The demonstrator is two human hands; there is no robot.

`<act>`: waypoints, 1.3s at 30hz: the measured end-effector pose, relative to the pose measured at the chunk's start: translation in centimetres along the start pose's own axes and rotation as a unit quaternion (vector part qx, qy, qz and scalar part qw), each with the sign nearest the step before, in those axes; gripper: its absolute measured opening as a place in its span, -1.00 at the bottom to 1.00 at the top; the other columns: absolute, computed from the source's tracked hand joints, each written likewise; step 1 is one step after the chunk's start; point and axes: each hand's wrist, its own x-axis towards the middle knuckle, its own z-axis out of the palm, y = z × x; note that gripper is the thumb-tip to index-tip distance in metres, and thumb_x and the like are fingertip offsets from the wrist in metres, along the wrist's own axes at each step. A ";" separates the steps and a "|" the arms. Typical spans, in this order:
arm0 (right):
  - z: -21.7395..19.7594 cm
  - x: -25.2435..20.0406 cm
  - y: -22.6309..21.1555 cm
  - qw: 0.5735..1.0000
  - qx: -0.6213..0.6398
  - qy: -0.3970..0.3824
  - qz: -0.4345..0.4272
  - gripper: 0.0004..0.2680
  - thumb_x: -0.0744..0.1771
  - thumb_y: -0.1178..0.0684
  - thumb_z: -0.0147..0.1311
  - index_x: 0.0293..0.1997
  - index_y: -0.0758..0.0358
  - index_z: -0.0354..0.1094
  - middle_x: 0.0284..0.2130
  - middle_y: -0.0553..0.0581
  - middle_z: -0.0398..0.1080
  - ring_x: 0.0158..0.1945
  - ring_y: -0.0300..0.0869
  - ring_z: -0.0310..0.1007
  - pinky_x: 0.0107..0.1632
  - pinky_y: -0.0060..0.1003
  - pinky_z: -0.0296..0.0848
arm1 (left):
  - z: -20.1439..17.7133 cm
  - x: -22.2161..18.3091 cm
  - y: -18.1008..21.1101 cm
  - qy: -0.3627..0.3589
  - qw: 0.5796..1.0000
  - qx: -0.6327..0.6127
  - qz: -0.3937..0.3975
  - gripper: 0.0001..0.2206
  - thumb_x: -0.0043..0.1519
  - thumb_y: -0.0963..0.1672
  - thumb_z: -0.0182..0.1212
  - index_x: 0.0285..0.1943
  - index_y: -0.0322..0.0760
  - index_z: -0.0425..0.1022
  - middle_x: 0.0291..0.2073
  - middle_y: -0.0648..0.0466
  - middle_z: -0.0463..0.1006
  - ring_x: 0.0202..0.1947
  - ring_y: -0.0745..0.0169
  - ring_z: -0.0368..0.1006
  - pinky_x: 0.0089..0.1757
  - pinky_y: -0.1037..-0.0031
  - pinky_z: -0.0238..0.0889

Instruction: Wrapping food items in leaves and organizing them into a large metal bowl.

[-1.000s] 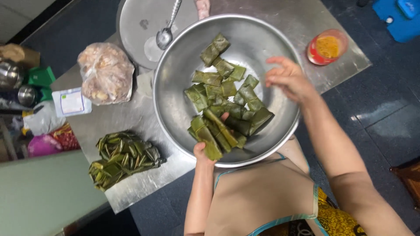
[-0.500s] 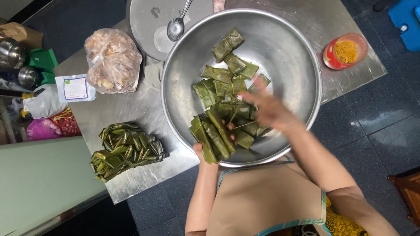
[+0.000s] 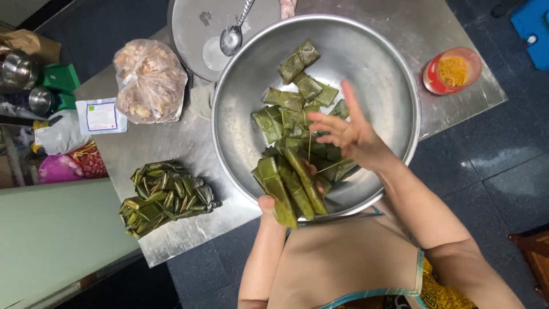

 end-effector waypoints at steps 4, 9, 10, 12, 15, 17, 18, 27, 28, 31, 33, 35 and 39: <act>-5.5 -0.8 -3.7 0.998 -0.032 0.042 -0.019 0.09 0.02 0.05 0.35 0.54 -0.51 -0.68 0.44 0.57 0.09 0.43 0.34 0.21 0.47 0.22 0.19 | 0.5 -1.3 4.8 -0.024 0.999 -0.008 -0.046 0.03 -0.17 -0.06 0.59 0.52 -0.36 0.06 0.36 -0.28 0.30 0.30 -0.52 0.25 0.25 -0.22 0.14; -2.6 -0.9 -2.6 0.970 -0.204 -0.129 -0.001 0.24 -0.05 0.41 0.44 0.56 -0.15 -0.78 0.47 0.50 -0.04 0.54 0.27 -0.12 0.52 0.19 -0.29 | -21.1 -15.0 5.6 0.430 0.875 0.172 -0.145 -0.64 -0.07 -0.22 0.26 -0.10 -0.61 0.56 -0.35 -0.35 0.58 -0.34 -0.35 0.58 -0.18 -0.06 0.46; -0.9 -0.3 -3.0 0.971 -0.200 -0.132 0.004 0.24 -0.05 0.41 0.44 0.56 -0.15 -0.78 0.47 0.50 -0.04 0.54 0.27 -0.12 0.52 0.19 -0.29 | -14.9 -9.1 5.4 0.435 0.873 0.168 -0.141 -0.64 -0.07 -0.22 0.26 -0.10 -0.61 0.56 -0.35 -0.35 0.58 -0.34 -0.35 0.58 -0.18 -0.06 0.46; 2.3 1.0 -3.9 0.916 -0.340 -0.172 0.124 0.19 -0.01 0.02 0.57 0.58 0.09 -0.66 0.49 0.37 -0.07 0.53 0.37 -0.21 0.44 0.41 -0.32 | 0.7 0.5 2.4 0.351 0.837 0.363 -0.210 -0.12 -0.22 -0.30 0.49 0.41 -0.50 0.23 0.03 -0.39 0.47 -0.03 -0.39 0.47 -0.07 -0.13 0.39; 6.3 2.6 -6.1 0.852 -0.416 -0.287 0.140 0.14 -0.02 0.19 0.58 0.59 -0.07 -0.47 0.36 0.43 0.18 0.32 0.39 0.17 0.33 0.42 0.08 | -4.3 0.5 2.1 0.276 0.814 0.389 -0.332 -0.08 -0.19 -0.23 0.60 0.46 -0.39 0.23 0.09 -0.41 0.44 -0.03 -0.40 0.48 -0.16 -0.17 0.45; 6.2 2.6 -4.2 0.871 -0.353 -0.324 0.104 0.00 0.04 0.13 0.54 0.57 0.10 -0.27 0.13 0.31 0.41 0.19 0.25 0.38 0.29 0.26 0.21 | -4.3 -0.2 1.8 0.237 0.830 0.392 -0.318 -0.11 -0.08 -0.25 0.50 0.52 -0.38 0.14 0.13 -0.38 0.34 0.05 -0.40 0.45 -0.11 -0.10 0.47; 6.2 2.6 -3.1 0.885 -0.289 -0.360 0.067 -0.13 0.10 0.07 0.50 0.54 0.27 -0.08 -0.11 0.19 0.64 0.05 0.12 0.60 0.25 0.10 0.35 | -4.4 -0.5 1.7 0.198 0.844 0.396 -0.302 -0.14 0.03 -0.27 0.40 0.58 -0.37 0.05 0.16 -0.36 0.25 0.14 -0.39 0.41 -0.06 -0.03 0.48; 0.0 -1.6 0.6 0.939 -0.298 -0.094 0.141 -0.53 0.26 0.21 0.27 0.35 0.21 0.32 -0.29 0.17 0.66 -0.14 -0.05 0.66 0.07 -0.06 0.52 | -14.2 -6.6 4.2 0.373 0.901 0.222 0.021 -0.48 0.10 -0.26 0.32 0.29 -0.45 0.33 -0.11 -0.21 0.52 -0.13 -0.18 0.57 -0.08 -0.01 0.47; -1.5 -1.3 1.5 0.939 -0.298 -0.096 0.144 -0.53 0.26 0.21 0.27 0.35 0.21 0.32 -0.29 0.17 0.66 -0.14 -0.05 0.66 0.07 -0.06 0.52 | -13.4 -6.5 4.2 0.373 0.901 0.220 0.024 -0.48 0.10 -0.26 0.32 0.29 -0.45 0.33 -0.11 -0.21 0.52 -0.13 -0.18 0.57 -0.08 -0.01 0.47; -7.1 0.6 5.3 0.941 -0.315 0.008 0.123 -0.56 0.29 0.22 0.26 0.35 0.20 0.34 -0.29 0.06 0.60 -0.20 -0.22 0.59 0.02 -0.30 0.52 | -11.0 -6.0 4.9 0.433 0.845 0.307 0.070 -0.46 0.10 -0.22 0.45 0.26 -0.37 0.33 -0.11 -0.09 0.47 -0.08 -0.05 0.53 -0.08 0.11 0.49; -12.5 2.6 9.3 0.917 -0.384 0.077 0.072 -0.58 0.32 0.14 0.35 0.35 0.11 0.37 -0.27 0.05 0.56 -0.21 -0.25 0.53 -0.06 -0.30 0.51 | -9.6 -5.5 5.5 0.478 0.787 0.385 0.058 -0.35 0.03 -0.14 0.60 0.26 -0.35 0.33 -0.12 -0.07 0.47 -0.09 0.01 0.50 -0.10 0.14 0.47; -9.2 5.6 7.4 0.865 -0.476 0.116 0.110 -0.55 0.33 -0.01 0.21 0.40 0.12 0.23 -0.13 0.12 0.49 -0.04 -0.12 0.47 0.00 -0.12 0.44 | -6.5 -3.5 6.0 0.473 0.767 0.434 -0.004 -0.43 0.01 -0.13 0.55 0.19 -0.31 0.39 -0.12 -0.05 0.55 -0.08 0.03 0.53 -0.06 0.21 0.46; -6.9 11.9 7.5 0.694 -0.697 0.128 0.122 -0.43 0.36 -0.05 0.29 0.48 0.18 -0.04 0.14 0.46 0.35 0.14 0.33 0.30 0.05 0.24 0.31 | -2.3 -0.7 4.6 0.509 0.698 0.473 -0.170 0.02 -0.20 -0.05 0.50 0.53 -0.30 0.06 0.27 -0.13 0.45 0.28 -0.02 0.37 0.31 0.19 0.17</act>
